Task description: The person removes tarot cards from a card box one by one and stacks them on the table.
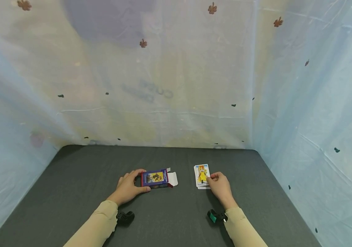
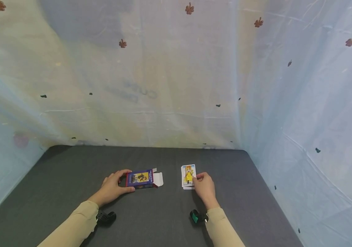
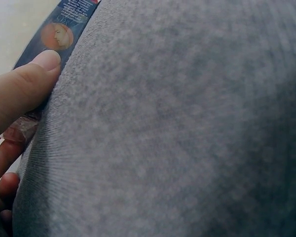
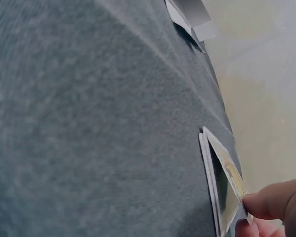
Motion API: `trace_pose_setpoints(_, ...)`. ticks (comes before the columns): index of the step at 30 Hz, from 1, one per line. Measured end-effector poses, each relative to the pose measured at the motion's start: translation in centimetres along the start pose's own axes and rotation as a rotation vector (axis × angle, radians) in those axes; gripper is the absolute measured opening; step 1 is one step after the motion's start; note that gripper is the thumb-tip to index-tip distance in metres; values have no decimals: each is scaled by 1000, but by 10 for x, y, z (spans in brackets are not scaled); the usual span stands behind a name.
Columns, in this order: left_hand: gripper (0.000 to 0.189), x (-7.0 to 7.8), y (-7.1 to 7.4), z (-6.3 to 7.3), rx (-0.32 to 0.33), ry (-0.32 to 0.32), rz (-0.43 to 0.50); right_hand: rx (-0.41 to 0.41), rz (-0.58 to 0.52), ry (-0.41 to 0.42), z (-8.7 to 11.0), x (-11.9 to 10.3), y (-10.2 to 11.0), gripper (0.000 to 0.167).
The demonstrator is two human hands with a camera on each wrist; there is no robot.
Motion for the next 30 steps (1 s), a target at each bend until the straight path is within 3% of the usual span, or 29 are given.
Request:
trace_pose_setpoints(15,84,-1,0,-2,13,-42,7,-28,39,-48,-1,5,0,24)
trace_pose_setpoints(22,83,5,-2,-7,8,-59,2,-1,48,-46,-1,10,6,22)
trace_pose_setpoints(30,82,-2,-6,-9,14,-63,-9,-21,62,-22,4,13,-2,40)
Point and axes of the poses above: each hand's wrist, its own z-axis away from the middle knuckle, its own y-axis out of the back of the hand, x = y × z, the point moved 4 cm from there along -z, towards the middle knuckle, and after that the axes turned 5 degrees about z, right-handed, at the moved point
